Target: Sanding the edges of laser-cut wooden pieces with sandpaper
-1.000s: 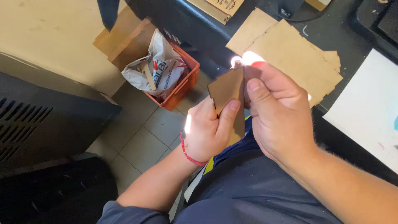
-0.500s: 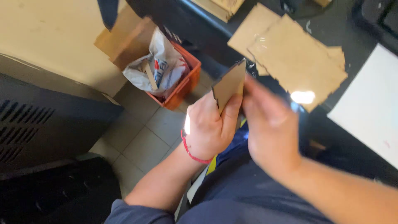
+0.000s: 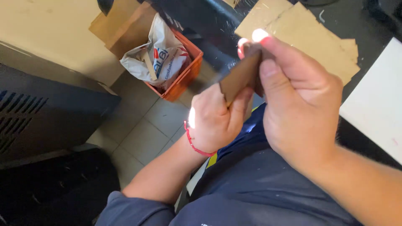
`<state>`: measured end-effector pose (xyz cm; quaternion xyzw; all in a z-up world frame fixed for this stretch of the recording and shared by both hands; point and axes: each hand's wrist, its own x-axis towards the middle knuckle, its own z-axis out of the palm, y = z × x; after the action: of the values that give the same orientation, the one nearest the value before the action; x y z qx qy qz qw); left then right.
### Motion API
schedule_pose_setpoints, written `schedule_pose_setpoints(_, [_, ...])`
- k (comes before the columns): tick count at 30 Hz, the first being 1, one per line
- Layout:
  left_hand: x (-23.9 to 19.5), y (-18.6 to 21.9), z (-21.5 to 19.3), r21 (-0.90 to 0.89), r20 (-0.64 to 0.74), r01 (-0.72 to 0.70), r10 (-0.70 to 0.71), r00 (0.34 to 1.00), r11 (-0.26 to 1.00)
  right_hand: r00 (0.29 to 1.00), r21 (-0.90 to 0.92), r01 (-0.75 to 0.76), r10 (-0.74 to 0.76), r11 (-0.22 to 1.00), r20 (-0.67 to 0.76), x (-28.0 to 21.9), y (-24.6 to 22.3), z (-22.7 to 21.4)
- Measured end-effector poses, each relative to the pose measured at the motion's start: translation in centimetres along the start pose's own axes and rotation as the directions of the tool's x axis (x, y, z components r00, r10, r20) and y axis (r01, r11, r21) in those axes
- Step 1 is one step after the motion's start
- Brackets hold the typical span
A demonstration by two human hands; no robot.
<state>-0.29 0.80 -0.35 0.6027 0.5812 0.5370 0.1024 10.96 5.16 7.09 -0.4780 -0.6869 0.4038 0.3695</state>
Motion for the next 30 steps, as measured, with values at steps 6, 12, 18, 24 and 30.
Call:
schedule_pose_setpoints(6, [1.3,0.1,-2.9,0.037,-0.219,0.163,-0.151,0.964,0.986,0.981,-0.101,0.091,-0.071,0.991,0.179,-3.1,5.6,1.8])
schedule_pose_setpoints(12, [2.3,-2.2,-6.8,-0.069,-0.504,0.241,-0.242,0.829,0.968,0.945,-0.205,0.101,-0.029,0.973,0.325,-4.8,7.7,2.1])
schedule_pose_setpoints(18, [1.5,-4.3,-8.3,0.23,-0.537,-0.186,0.283,0.795,0.955,0.964,-0.097,0.198,-0.175,0.975,0.202,-2.6,3.5,1.7])
schedule_pose_setpoints(24, [-0.3,-3.5,-3.6,-0.399,-0.463,-0.086,-0.12,0.878,0.913,0.918,-0.089,0.364,-0.342,0.927,0.201,-1.9,-3.5,2.6])
schedule_pose_setpoints(30, [0.0,-2.5,-2.6,-0.033,-0.436,-0.198,0.164,0.885,0.98,0.877,0.237,0.426,-0.462,0.873,0.128,-0.8,-6.6,2.5])
